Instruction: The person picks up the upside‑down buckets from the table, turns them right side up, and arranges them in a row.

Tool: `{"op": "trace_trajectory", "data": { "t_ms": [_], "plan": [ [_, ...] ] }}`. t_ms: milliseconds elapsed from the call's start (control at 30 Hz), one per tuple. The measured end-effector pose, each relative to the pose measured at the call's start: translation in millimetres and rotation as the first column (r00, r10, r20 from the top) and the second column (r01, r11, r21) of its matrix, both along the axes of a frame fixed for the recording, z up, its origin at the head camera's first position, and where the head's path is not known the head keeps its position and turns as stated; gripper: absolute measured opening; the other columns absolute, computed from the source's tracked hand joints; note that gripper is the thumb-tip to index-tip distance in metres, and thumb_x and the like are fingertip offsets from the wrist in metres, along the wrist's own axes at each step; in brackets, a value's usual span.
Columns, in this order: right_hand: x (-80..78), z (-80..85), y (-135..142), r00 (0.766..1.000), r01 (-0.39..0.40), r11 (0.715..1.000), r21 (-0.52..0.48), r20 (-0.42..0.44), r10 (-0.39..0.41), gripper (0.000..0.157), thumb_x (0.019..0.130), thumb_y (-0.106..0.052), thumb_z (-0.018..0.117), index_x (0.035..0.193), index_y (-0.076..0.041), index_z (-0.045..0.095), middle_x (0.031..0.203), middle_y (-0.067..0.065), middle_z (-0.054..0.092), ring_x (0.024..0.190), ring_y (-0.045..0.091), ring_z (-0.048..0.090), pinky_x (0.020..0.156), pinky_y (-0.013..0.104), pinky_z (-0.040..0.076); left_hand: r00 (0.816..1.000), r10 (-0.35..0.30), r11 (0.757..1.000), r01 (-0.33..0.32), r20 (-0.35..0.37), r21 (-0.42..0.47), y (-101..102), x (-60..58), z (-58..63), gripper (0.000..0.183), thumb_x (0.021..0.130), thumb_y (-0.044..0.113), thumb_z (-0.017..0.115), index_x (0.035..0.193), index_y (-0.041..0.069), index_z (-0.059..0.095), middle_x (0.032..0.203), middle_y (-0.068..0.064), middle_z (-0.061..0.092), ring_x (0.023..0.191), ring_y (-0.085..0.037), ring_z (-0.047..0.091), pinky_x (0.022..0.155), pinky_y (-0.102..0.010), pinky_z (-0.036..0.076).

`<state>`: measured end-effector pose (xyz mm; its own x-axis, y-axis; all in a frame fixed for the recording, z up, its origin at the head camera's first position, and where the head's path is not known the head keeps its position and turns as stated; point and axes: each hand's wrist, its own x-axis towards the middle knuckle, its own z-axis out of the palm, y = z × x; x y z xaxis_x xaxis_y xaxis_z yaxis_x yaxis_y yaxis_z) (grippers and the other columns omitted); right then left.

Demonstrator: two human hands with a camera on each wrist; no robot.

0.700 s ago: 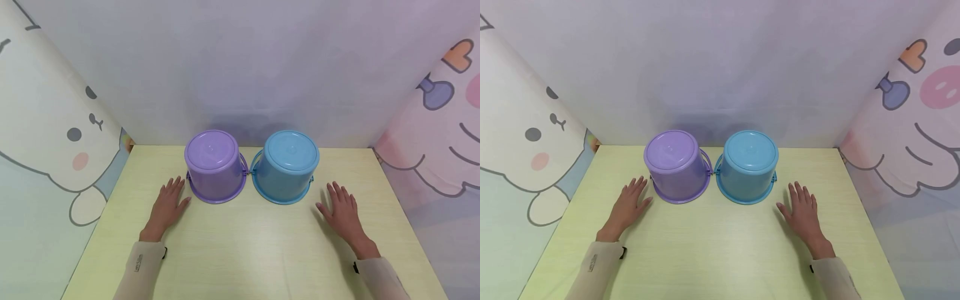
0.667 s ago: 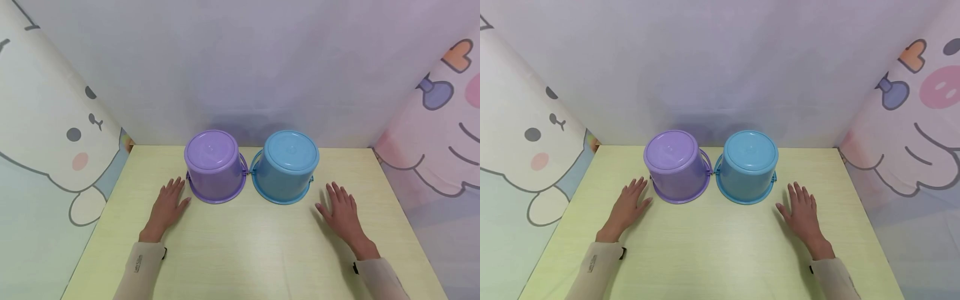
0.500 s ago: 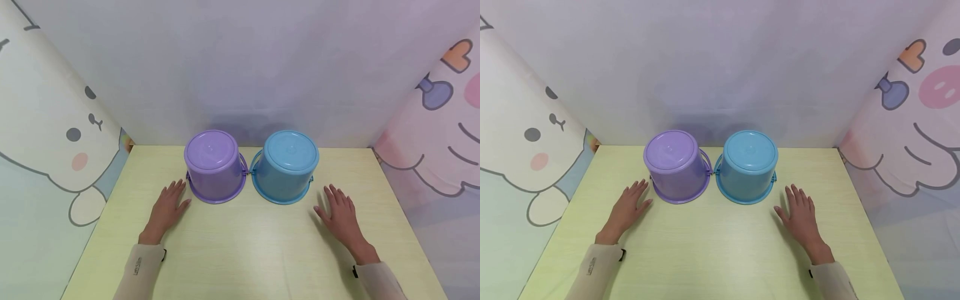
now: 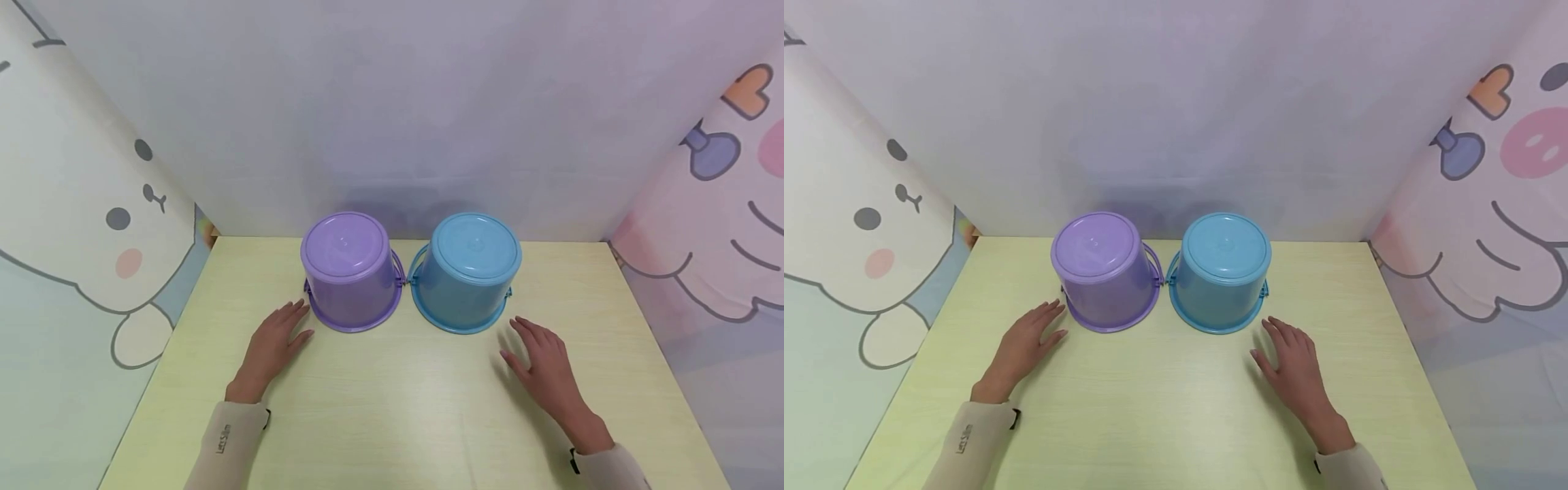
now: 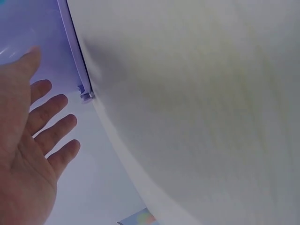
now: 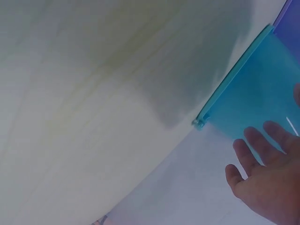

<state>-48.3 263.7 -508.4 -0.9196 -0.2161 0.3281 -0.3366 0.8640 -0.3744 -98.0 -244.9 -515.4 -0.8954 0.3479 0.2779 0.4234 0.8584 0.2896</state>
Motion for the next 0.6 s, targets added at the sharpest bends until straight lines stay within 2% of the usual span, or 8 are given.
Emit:
{"op": "trace_trajectory", "data": {
  "t_ms": [233,600],
  "plan": [
    [5.3,4.0,-23.2,0.992,-0.122,0.992,-0.024,-0.042,0.121,0.058,0.077,-0.026,0.075,0.128,-0.008,0.053,0.13,0.008,0.05,0.118,0.03,0.044,0.095,0.05,0.034,1.0,-0.019,1.0,0.019,-0.019,-0.001,2.8,-1.0,0.1,0.052,0.082,0.029,0.071,0.126,0.004,0.056,0.131,-0.014,0.052,0.119,-0.034,0.047,0.099,-0.048,0.036],
    [4.3,6.6,-57.5,0.964,-0.265,0.964,0.0,-0.011,0.265,0.053,0.081,-0.027,0.071,0.129,-0.011,0.053,0.134,0.004,0.048,0.12,0.023,0.044,0.095,0.045,0.039,0.999,-0.034,0.999,0.033,-0.019,-0.014,6.4,-1.2,-0.5,0.05,0.081,0.027,0.072,0.124,0.005,0.058,0.129,-0.014,0.053,0.117,-0.033,0.048,0.097,-0.049,0.037]
  ]
}}
